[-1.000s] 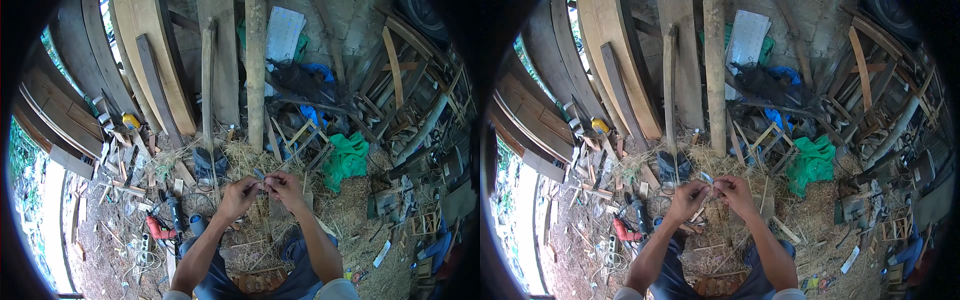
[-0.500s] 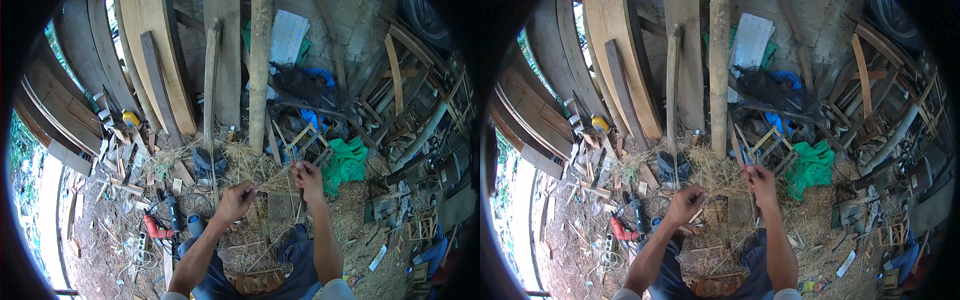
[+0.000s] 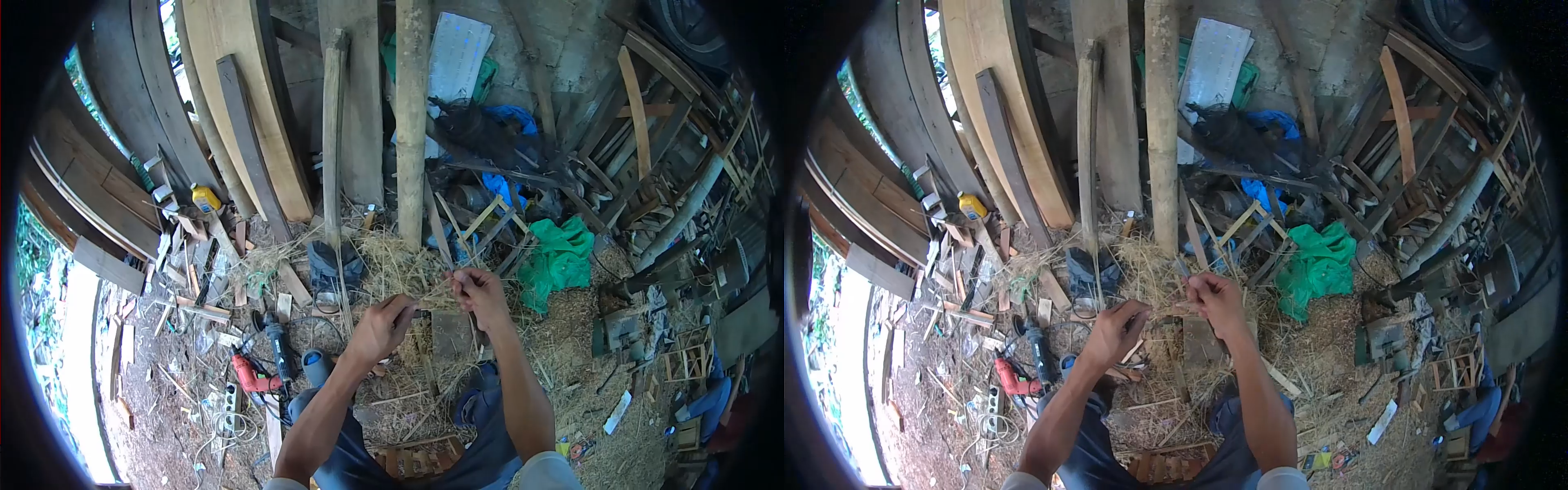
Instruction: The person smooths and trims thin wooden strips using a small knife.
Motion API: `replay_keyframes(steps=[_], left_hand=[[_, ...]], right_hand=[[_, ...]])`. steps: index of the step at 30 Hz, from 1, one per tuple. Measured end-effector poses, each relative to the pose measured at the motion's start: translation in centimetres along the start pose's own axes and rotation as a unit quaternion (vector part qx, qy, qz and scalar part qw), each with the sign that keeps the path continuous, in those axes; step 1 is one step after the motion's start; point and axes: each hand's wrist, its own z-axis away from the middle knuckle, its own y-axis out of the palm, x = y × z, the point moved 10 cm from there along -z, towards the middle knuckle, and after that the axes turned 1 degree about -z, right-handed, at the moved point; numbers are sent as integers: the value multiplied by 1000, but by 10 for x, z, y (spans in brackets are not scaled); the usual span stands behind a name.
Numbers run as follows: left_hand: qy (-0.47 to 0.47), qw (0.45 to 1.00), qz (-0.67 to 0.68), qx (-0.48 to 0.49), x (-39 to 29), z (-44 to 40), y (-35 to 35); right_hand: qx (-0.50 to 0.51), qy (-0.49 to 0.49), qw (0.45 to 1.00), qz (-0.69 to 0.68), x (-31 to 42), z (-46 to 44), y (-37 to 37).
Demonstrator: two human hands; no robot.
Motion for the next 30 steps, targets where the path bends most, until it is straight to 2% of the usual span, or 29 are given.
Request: replay_keyframes(steps=[6, 10, 13, 15, 18, 21, 23, 27, 30], left_hand=[[-26, 999, 4, 19, 2, 1, 0], [-2, 1000, -13, 7, 5, 5, 0], [-2, 1000, -15, 5, 6, 7, -7], [-63, 997, -16, -28, 17, 13, -28], [-68, 996, 5, -52, 22, 12, -28], [-89, 995, -11, -47, 26, 4, -18], [-82, 995, -11, -54, 29, 3, -11], [-46, 998, 45, -30, 15, -3, -2], [-88, 996, 31, 0, 25, 1, -3]], right_hand=[[-8, 7, 1000, -14, 6, -7, -22], [-25, -28, 999, -15, 22, -10, -40], [-70, -38, 996, -40, 25, -16, -72], [-189, -140, 970, -66, 52, -10, -123], [-144, -123, 981, -36, 42, 4, -89], [-6, -63, 998, -11, 10, 19, 1], [32, -22, 999, -11, -10, 29, 40], [54, -16, 998, 8, -22, 25, 52], [33, -41, 999, 6, -1, 18, 33]])
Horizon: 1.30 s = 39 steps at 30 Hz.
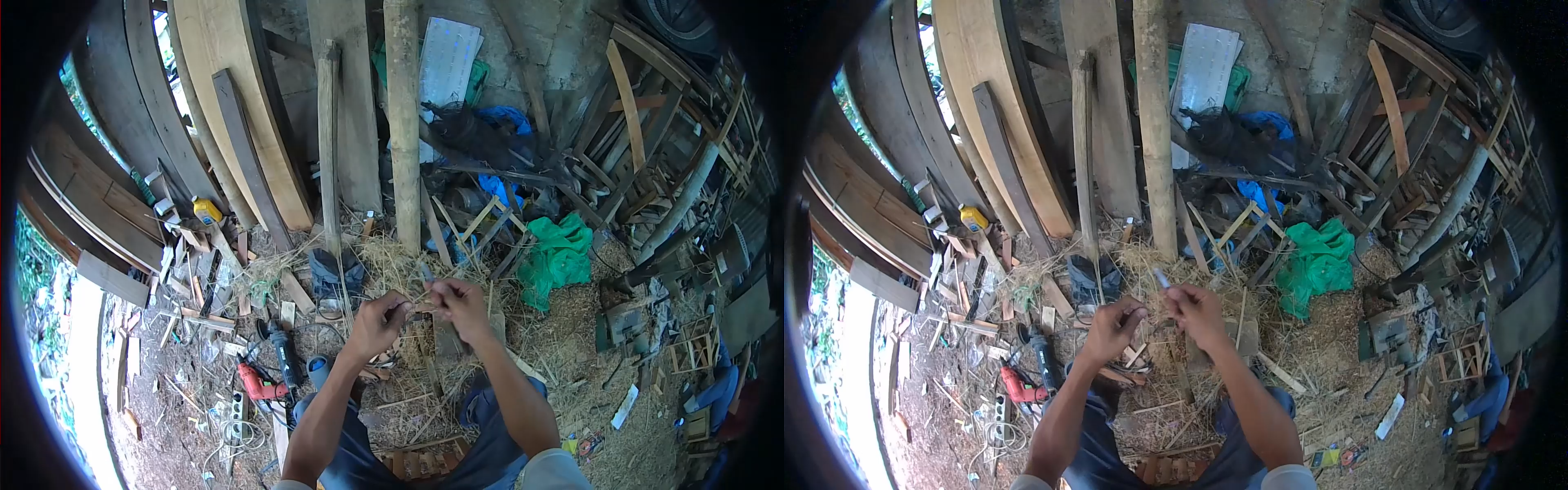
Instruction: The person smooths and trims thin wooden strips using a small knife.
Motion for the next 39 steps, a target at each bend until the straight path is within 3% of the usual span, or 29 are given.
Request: replay_keyframes(steps=[4, 8, 10, 13, 16, 17, 21, 24, 32, 34, 36, 39], left_hand=[[-5, 999, 18, 34, 1, 1, 7], [-19, 999, 0, 42, -1, 2, 4], [6, 1000, -5, 24, 1, 4, -3], [2, 1000, -5, -4, 6, 10, -18], [6, 999, -32, -23, 5, 6, -20], [-2, 999, -33, -15, 9, 5, -15], [-30, 999, -27, 4, 12, 2, 1], [-14, 1000, -2, 9, 7, 1, 8], [-30, 999, -2, 26, 8, -3, 10], [-29, 999, 8, 19, 12, 0, 7], [-83, 989, 100, 66, 28, 9, 10], [-52, 991, 113, 46, 30, 11, -1]], right_hand=[[-19, 40, 999, -7, 6, -4, -30], [-66, 19, 998, -14, 7, -16, -66], [-182, -33, 981, -63, 23, -18, -109], [-201, -121, 969, -75, 60, -15, -146], [-148, -49, 986, -60, 27, -10, -114], [-81, -34, 994, -61, 18, -10, -87], [12, 44, 997, -63, -19, 6, 0], [58, 54, 996, -46, -30, 3, 19], [57, 46, 997, -9, -11, -2, 6], [-81, 25, 994, 65, 8, -5, -34], [-96, -45, 994, -37, 28, -20, -75], [-151, -87, 983, -62, 42, -18, -111]])
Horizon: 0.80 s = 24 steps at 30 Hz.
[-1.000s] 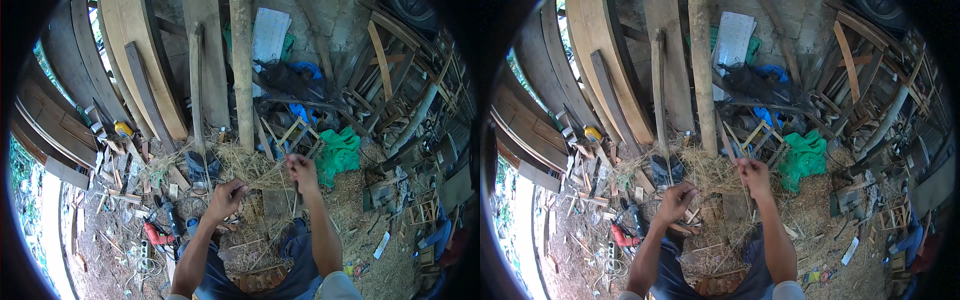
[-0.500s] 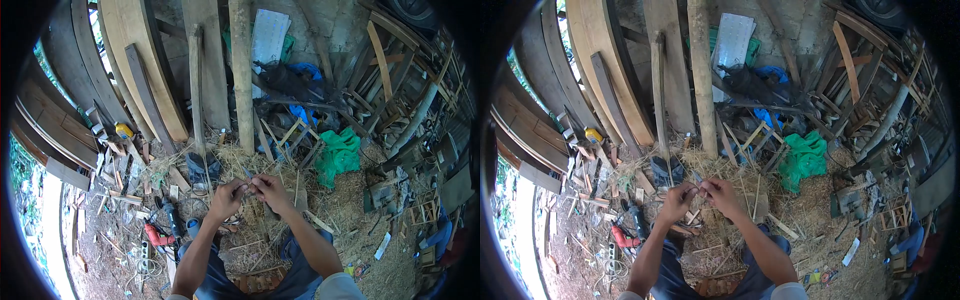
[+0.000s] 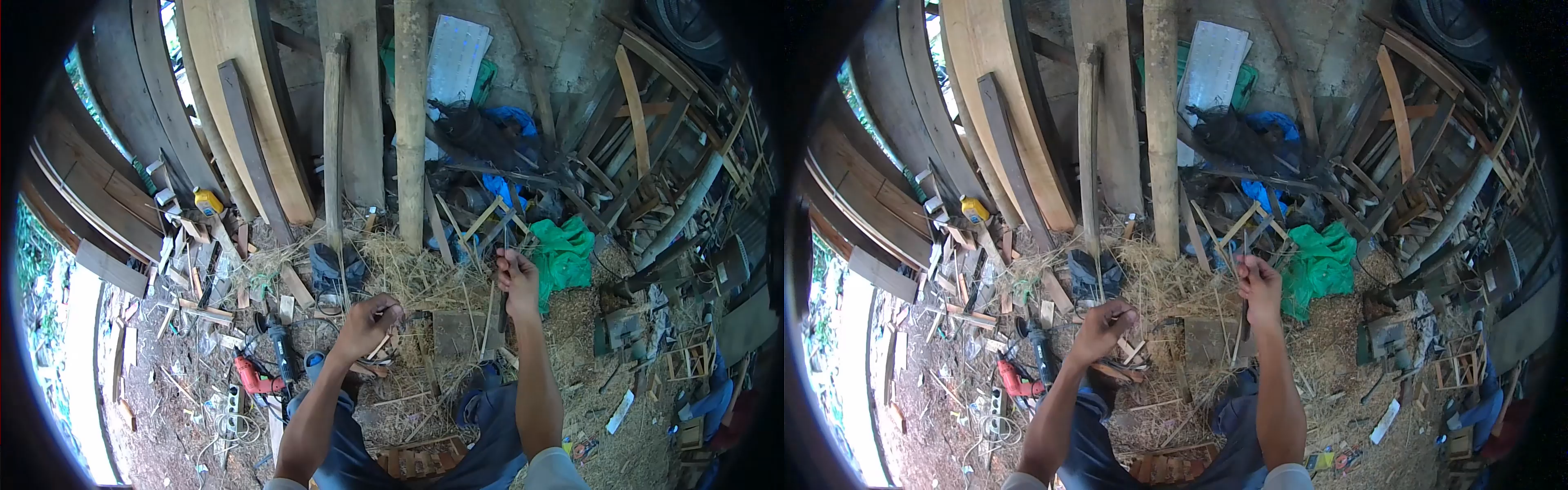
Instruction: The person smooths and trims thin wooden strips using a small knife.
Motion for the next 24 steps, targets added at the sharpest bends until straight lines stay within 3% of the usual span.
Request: replay_keyframes(steps=[5, 7, 8, 9, 12, 17, 24], left_hand=[[-33, 996, -75, -31, -6, -6, -1], [-51, 993, -100, -36, -4, -6, 5], [-9, 993, -102, -59, -11, -7, 5], [34, 990, -105, -83, -18, -8, 3], [21, 992, -77, -97, -12, -10, 1], [24, 993, -77, -85, -13, -10, 5], [42, 992, -87, -84, -15, -9, 7]], right_hand=[[65, 78, 994, 49, -31, 32, 40], [140, 34, 971, 189, -42, 38, 62], [133, 15, 958, 252, -50, 35, 62], [133, 14, 958, 253, -50, 38, 68], [127, -28, 969, 210, -30, 48, 84], [242, 167, 953, 74, -72, 71, 107], [235, 159, 958, 50, -71, 70, 111]])
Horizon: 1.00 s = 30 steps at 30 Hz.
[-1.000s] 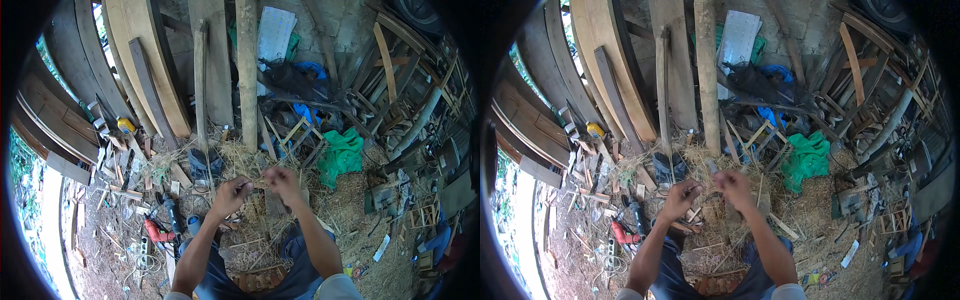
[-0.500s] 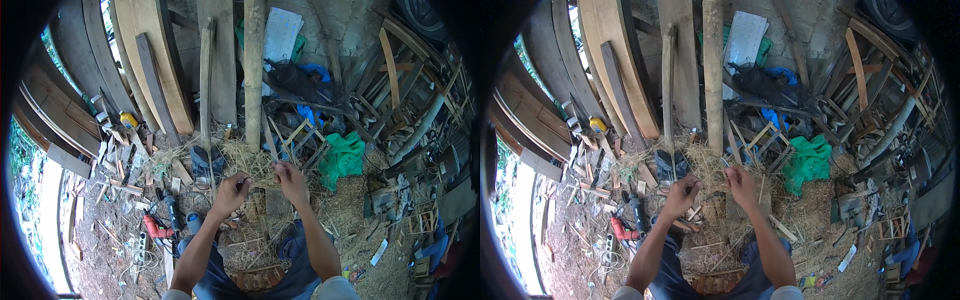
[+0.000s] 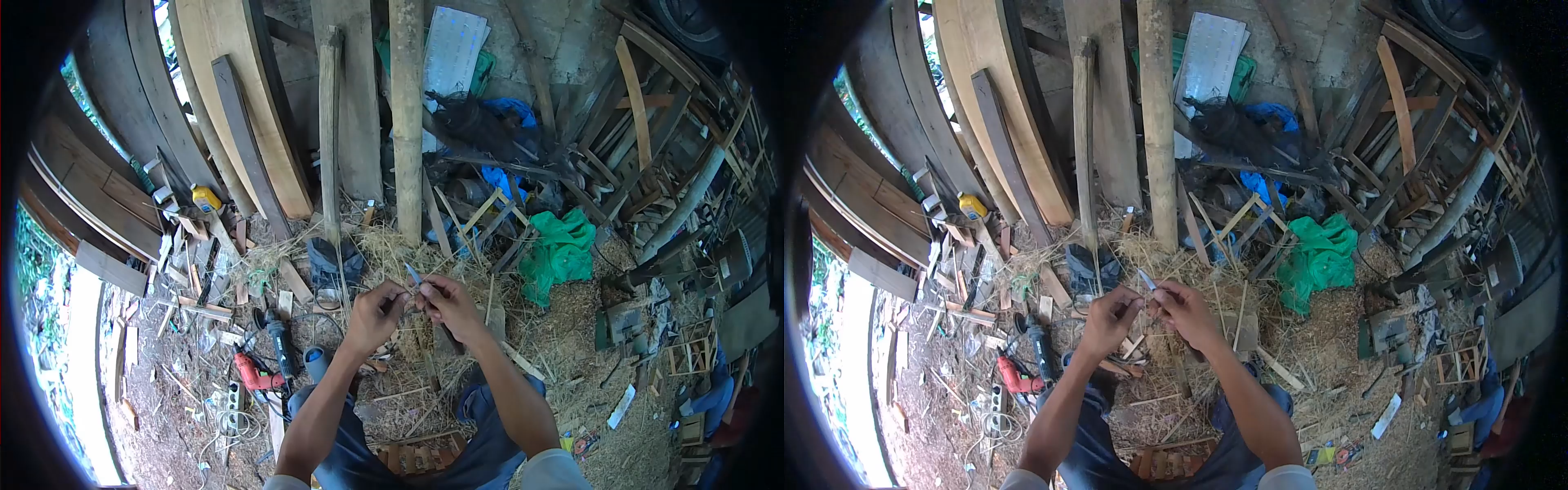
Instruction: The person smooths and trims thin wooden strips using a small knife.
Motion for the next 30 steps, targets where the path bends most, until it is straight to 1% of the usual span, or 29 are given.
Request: replay_keyframes(steps=[4, 6, 7, 9, 10, 11, 13, 14, 15, 17, 18, 22, 24, 27, 29, 30], left_hand=[[3, 1000, -3, -3, -4, 1, 1], [30, 1000, -5, -6, -11, 1, 0], [29, 1000, -6, -7, -13, 2, -4], [-1, 999, 6, 38, -12, 2, -2], [0, 999, 8, 37, -11, 4, -3], [4, 999, 8, 37, -10, 5, -3], [10, 999, 10, 35, -10, 3, -2], [9, 999, 6, 44, -9, 3, 0], [8, 999, 2, 53, -10, 4, 2], [1, 998, 1, 55, -13, 3, 3], [-2, 998, 0, 55, -15, 2, 3], [-6, 998, 22, 63, -10, 2, 4], [-36, 996, 22, 79, -3, 2, 7], [-23, 997, 28, 65, -3, 2, 7], [-29, 997, 29, 66, -5, 4, 3], [-34, 997, 29, 67, -5, 4, 0]], right_hand=[[6, 18, 1000, 5, -4, -1, 0], [-25, 2, 1000, 18, -1, -2, -11], [-24, 3, 1000, 18, 3, -2, -15], [-99, -34, 994, -1, 25, -1, -44], [-81, -56, 995, -23, 33, -2, -48], [-80, -57, 995, -21, 34, -1, -48], [-55, -6, 998, 11, 22, 3, -35], [-32, 12, 999, -1, 11, 4, -22], [-33, 12, 999, -2, 8, 3, -17], [12, 31, 999, 14, 0, 4, -2], [14, 32, 999, 14, 0, 4, -1], [-15, 26, 999, 22, 11, 2, -12], [-34, 17, 999, 36, 16, 2, -18], [-35, 44, 998, 25, 14, 2, -22], [-86, 27, 994, 59, 21, 2, -42], [-85, 26, 994, 60, 21, -1, -54]])
